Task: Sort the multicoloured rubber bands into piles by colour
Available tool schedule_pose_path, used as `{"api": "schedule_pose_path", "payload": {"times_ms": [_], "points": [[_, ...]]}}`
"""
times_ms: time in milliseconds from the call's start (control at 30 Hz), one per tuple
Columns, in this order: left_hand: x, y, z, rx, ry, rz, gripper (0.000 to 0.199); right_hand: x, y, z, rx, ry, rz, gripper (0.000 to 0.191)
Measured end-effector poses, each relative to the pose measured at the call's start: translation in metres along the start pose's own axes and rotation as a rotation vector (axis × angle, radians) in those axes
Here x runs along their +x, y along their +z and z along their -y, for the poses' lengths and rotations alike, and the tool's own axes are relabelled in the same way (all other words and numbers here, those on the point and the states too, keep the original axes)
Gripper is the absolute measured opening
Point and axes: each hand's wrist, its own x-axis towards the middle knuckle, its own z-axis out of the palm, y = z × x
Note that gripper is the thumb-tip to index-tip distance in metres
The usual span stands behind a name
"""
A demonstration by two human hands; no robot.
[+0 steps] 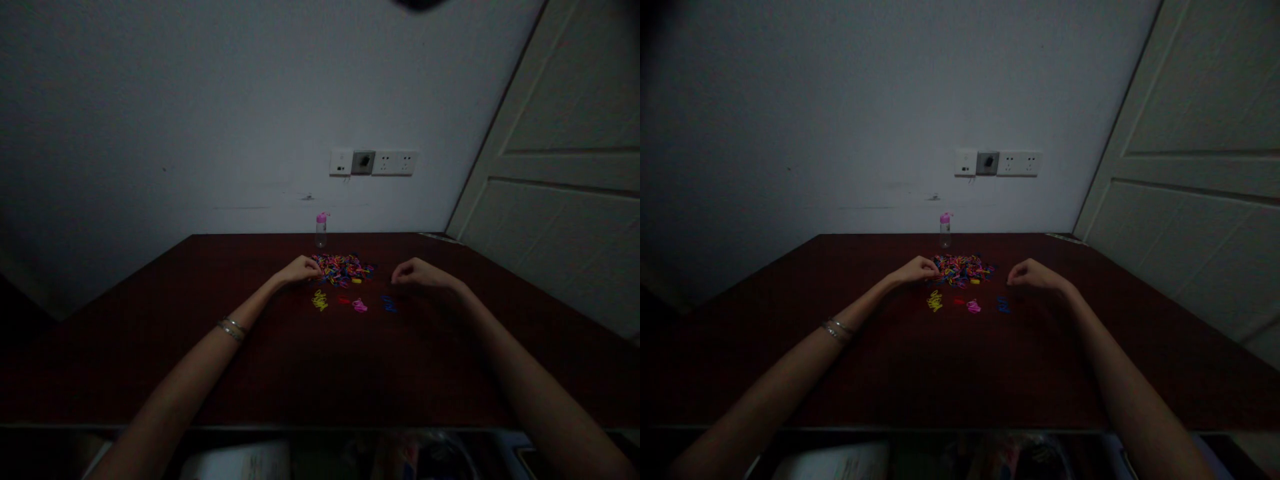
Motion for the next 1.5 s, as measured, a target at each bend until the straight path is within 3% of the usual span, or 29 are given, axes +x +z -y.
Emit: {"api": "schedule_pose_path", "payload": {"times_ms": [133,400,633,800,1100,1500], "points": [[0.001,0.0,0.002,-0.011,-0.009,-0.007,0.025,-0.012,-0.008,-0.008,-0.016,-0.005,0.104,0.029],[0.002,0.0,0.004,0.019,-0.02,-0.004,0.025,-0.016,-0.01,-0.009,-0.089,-0.002,0.193,0.037],[0.005,0.013,-0.013,0.084,0.074,-0.008,0.023,-0.016,-0.012,-0.011,-0.018,-0.014,0.1,0.029],[0.018,0.035,-0.031,0.324,0.19,0.014,0.02,-0.015,-0.004,-0.007,0.026,-0.005,-0.038,0.023],[0.041,0.07,-0.047,0.722,0.269,0.02,0.021,-0.006,0.006,-0.012,0.052,-0.004,-0.014,0.02],[0.048,0.075,-0.046,0.66,0.23,-0.01,0.016,-0.005,0.011,-0.008,0.067,-0.018,-0.003,0.019]]}}
